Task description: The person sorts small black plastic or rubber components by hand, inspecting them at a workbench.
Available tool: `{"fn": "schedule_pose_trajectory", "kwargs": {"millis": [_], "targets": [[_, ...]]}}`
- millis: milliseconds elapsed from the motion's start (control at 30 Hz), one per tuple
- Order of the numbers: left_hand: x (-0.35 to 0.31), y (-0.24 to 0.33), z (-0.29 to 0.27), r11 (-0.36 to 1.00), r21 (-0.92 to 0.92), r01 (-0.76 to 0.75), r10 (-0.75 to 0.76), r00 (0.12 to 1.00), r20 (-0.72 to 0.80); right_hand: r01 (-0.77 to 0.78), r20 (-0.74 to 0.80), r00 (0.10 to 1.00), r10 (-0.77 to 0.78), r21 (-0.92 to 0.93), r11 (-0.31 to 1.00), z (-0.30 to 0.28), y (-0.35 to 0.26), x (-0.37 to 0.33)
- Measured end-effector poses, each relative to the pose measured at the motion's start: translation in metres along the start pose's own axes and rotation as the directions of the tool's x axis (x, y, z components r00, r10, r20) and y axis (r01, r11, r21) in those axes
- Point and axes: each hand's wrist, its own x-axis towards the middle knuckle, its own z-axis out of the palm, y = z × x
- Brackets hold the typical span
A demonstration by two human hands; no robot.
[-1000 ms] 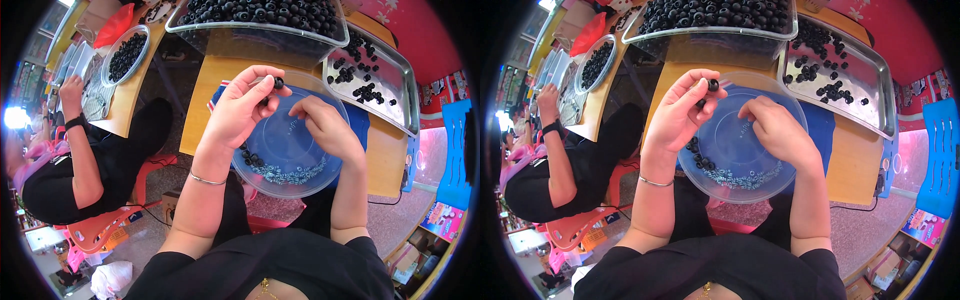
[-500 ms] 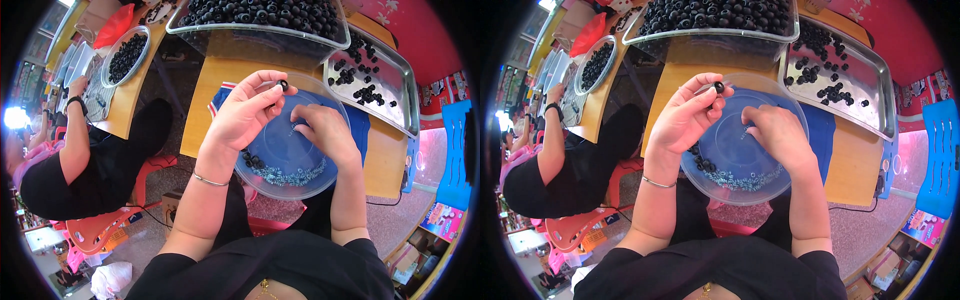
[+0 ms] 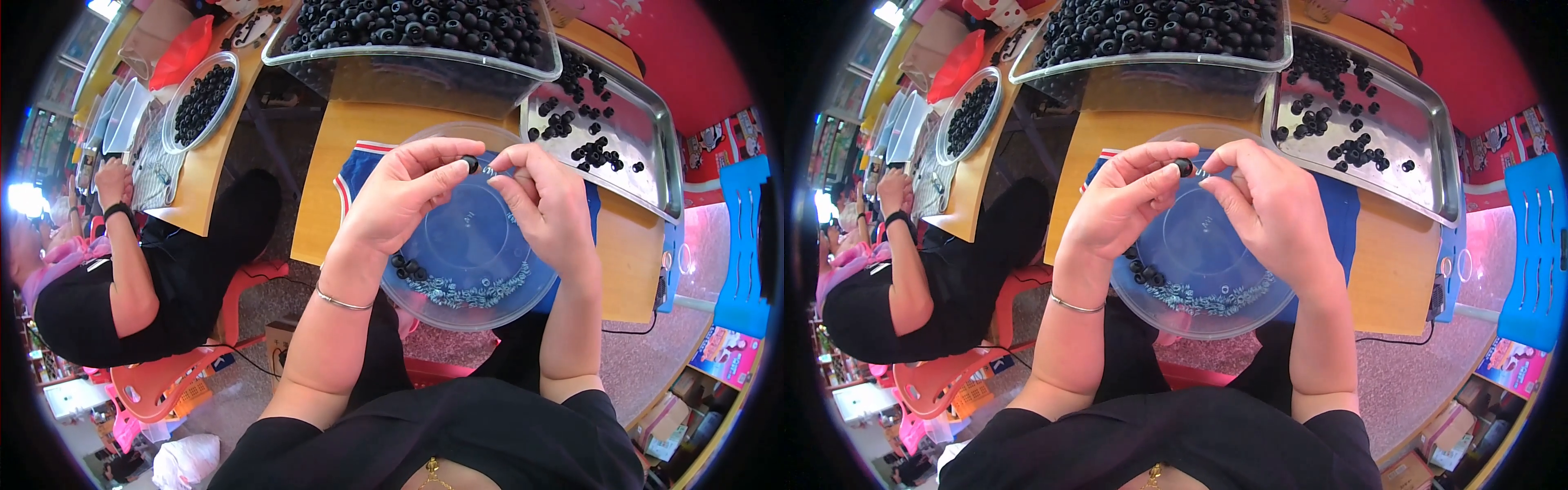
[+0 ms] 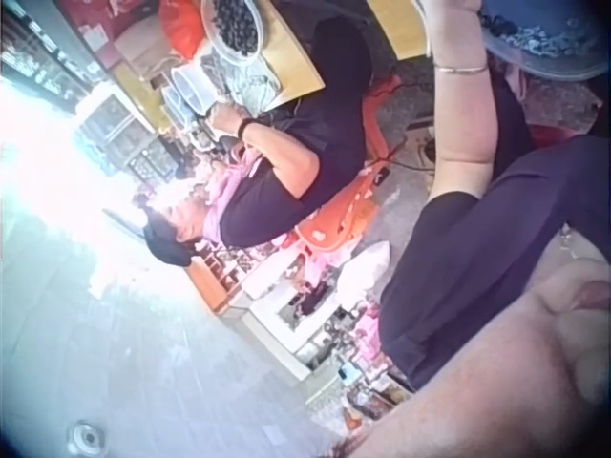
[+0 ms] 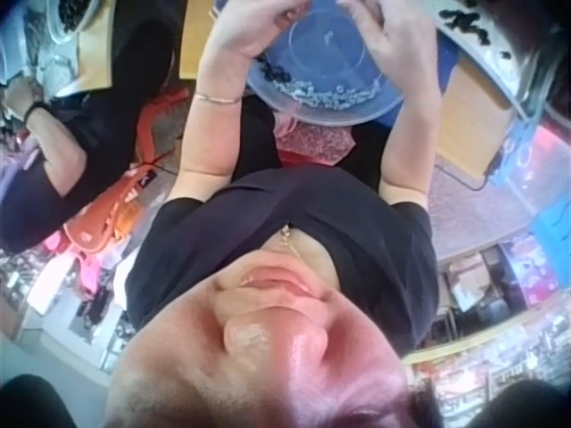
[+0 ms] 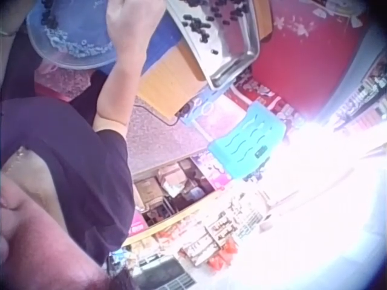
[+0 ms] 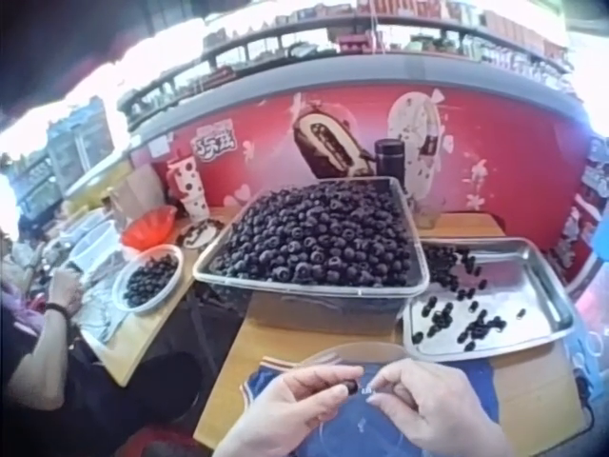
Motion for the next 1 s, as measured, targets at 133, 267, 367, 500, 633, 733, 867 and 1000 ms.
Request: {"fn": "schedule_pose_trajectory", "kwargs": {"millis": [133, 267, 367, 500, 633, 733, 867, 1000], "targets": [[-0.002, 0.001, 0.008, 0.998, 0.070, 0.009, -0.007, 1.000, -0.023, 0.072, -0.005, 0.997, -0.072, -0.007, 0.997, 0.003, 0.002, -0.001], [-0.003, 0.004, 0.016, 0.993, 0.116, 0.015, -0.010, 0.999, -0.046, 0.151, -0.004, 0.988, -0.153, -0.099, 0.984, 0.002, 0.001, 0.000], [-0.002, 0.001, 0.013, 0.986, 0.166, -0.019, 0.020, 1.000, -0.002, 0.106, 0.006, 0.994, -0.106, -0.089, 0.990, 0.002, -0.001, -0.001], [0.000, 0.000, 0.004, 0.990, 0.142, 0.012, -0.022, 0.998, 0.066, -0.046, 0.010, 0.999, 0.046, 0.039, 0.998, -0.002, -0.001, -0.001], [0.003, -0.005, 0.004, 0.951, -0.298, 0.084, -0.037, 0.986, 0.160, -0.171, -0.027, 0.980, 0.195, 0.373, 0.912, 0.007, 0.019, 0.003], [0.004, -0.004, 0.003, 0.885, -0.461, 0.065, -0.049, 0.998, 0.046, -0.294, 0.156, 0.955, 0.251, 0.418, 0.860, 0.008, 0.027, 0.002], [0.004, -0.009, -0.008, 0.830, -0.554, 0.058, -0.040, 0.998, 0.044, -0.307, 0.337, 0.928, 0.159, 0.452, 0.838, 0.001, 0.033, 0.003], [0.001, -0.003, -0.003, 0.876, -0.473, 0.088, -0.077, 0.996, 0.041, -0.384, 0.357, 0.910, 0.210, 0.537, 0.751, -0.001, 0.013, 0.003]]}}
